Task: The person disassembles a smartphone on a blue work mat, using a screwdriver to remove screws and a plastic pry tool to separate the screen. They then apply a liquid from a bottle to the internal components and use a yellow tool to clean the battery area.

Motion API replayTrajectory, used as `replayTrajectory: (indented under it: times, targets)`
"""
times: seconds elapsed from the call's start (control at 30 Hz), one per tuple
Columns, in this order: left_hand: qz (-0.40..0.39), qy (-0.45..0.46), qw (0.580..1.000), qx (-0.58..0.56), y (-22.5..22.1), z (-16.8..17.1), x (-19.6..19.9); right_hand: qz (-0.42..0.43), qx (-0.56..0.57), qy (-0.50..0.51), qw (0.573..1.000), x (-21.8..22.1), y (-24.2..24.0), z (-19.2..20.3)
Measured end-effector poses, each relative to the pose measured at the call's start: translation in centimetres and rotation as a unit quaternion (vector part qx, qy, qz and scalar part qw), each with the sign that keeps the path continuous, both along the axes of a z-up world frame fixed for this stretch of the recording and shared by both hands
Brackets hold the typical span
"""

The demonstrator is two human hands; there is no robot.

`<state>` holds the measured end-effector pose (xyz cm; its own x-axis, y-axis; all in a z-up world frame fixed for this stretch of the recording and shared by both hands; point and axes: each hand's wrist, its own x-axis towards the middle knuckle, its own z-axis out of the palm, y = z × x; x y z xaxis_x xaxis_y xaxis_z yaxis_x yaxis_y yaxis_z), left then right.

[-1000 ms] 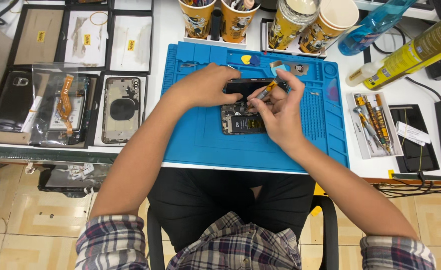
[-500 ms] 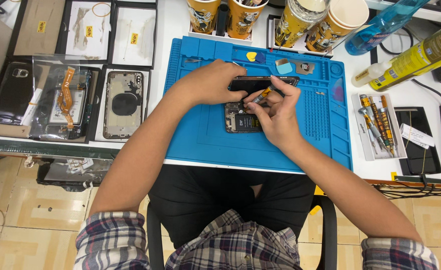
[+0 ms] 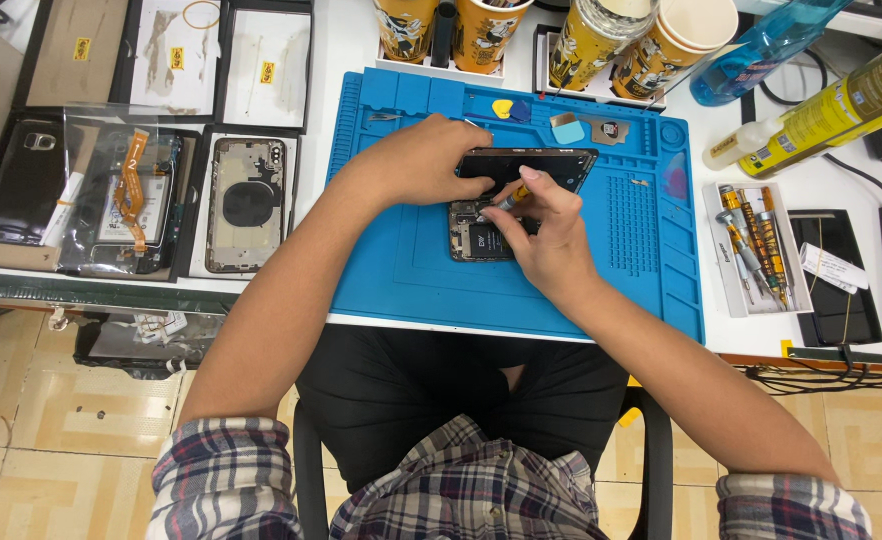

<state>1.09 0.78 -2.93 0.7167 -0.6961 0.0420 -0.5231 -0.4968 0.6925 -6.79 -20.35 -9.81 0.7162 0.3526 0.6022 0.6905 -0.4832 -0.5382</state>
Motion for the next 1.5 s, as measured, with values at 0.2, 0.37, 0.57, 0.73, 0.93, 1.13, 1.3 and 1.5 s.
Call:
replayTrajectory:
  times: [0.2,0.37,0.57,0.73,0.93,1.13,1.3,1.5]
  targets:
    - [0.008,-0.006,1.000,0.003,0.0,0.0,-0.1,0.020,0.044,0.062,0.997,-0.2,0.2,0.9]
    - [0.001,-0.007,1.000,0.000,-0.2,-0.4,0.2,0.027,0.053,0.073,0.996,-0.2,0.3,1.1]
    - [0.005,-0.002,1.000,0.001,-0.1,-0.4,0.0,0.028,0.049,0.076,0.996,-0.3,0.4,1.3]
    - [0.011,-0.004,1.000,0.005,-0.2,-0.2,0.0,0.022,0.047,0.087,0.995,-0.2,0.3,1.2]
    - [0.006,0.003,1.000,0.002,-0.1,-0.3,0.2,0.027,0.059,0.084,0.994,-0.1,0.2,0.9]
    - [0.008,-0.003,1.000,0.006,-0.2,-0.5,0.2,0.035,0.058,0.085,0.994,0.0,0.0,0.9]
    - [0.002,0.006,1.000,0.000,-0.2,-0.8,0.5,0.054,0.047,0.072,0.995,-0.1,0.1,1.1]
    - [-0.004,0.000,1.000,0.000,-0.1,-0.6,0.4,0.065,0.033,0.056,0.996,-0.2,0.3,1.7]
